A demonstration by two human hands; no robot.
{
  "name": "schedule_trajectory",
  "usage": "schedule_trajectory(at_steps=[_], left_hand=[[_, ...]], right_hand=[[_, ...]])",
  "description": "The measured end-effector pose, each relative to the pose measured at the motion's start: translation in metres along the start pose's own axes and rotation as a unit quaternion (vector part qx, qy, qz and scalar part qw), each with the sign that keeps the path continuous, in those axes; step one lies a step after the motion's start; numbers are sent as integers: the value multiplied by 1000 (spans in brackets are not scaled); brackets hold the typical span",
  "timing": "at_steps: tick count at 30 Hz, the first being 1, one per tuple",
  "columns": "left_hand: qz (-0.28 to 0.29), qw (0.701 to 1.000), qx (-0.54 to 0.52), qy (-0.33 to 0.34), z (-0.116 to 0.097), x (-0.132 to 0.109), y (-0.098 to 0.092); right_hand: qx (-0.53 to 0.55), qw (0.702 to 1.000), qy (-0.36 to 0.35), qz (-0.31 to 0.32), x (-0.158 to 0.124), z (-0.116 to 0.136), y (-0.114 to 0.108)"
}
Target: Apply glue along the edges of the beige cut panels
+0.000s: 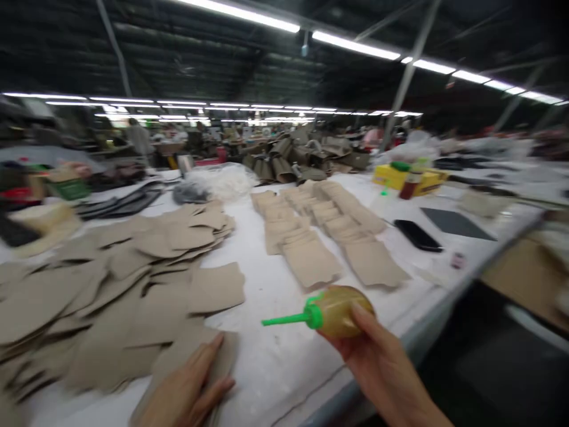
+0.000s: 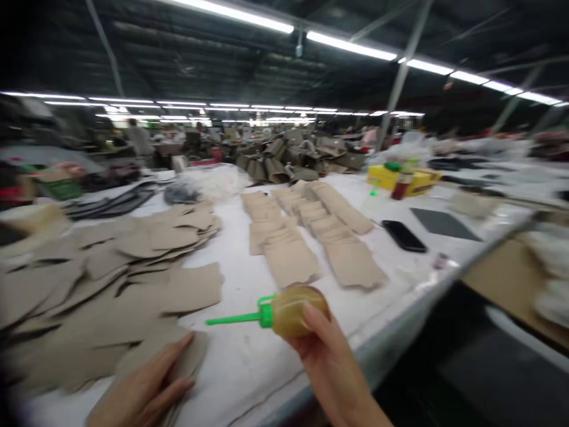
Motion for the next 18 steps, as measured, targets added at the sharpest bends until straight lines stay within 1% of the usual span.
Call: schedule_trajectory(at_steps=[1,2,4,6,8,11,15,18], left_hand=[[29,999,-1,-40,8,-9,-2],[50,997,-11,-65,9,-15,-4],[78,992,-26,-91,5,-18,-7],[84,991,-39,-100,-3,-16,-9],[76,991,-54,-95,-7,-15,-10],[68,992,-70,-75,-5,-16,-7],[57,995,-59,-49,-3,-14,-5],[42,997,-59,-30,-8,-12,-10]], right_hand=[[-44,999,-25,0,4,1,-3],[-82,996,-32,3,8,-1,-5],[-144,989,-45,-7,13,-4,-7],[-190,980,-56,-13,13,-7,-6],[-233,970,-70,-5,13,-8,-2],[-303,948,-100,7,15,-8,2],[-404,902,-148,15,14,-11,11],[-494,846,-197,28,7,-16,24]])
Point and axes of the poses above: each hand's wrist, its own x-axis towards the middle knuckle, its own y-axis out of the palm, z = x × y, the point moved 7 cm from there along x, towards the middle knuckle, and after that the axes turned 6 degrees about -z, right-handed, at the moved point
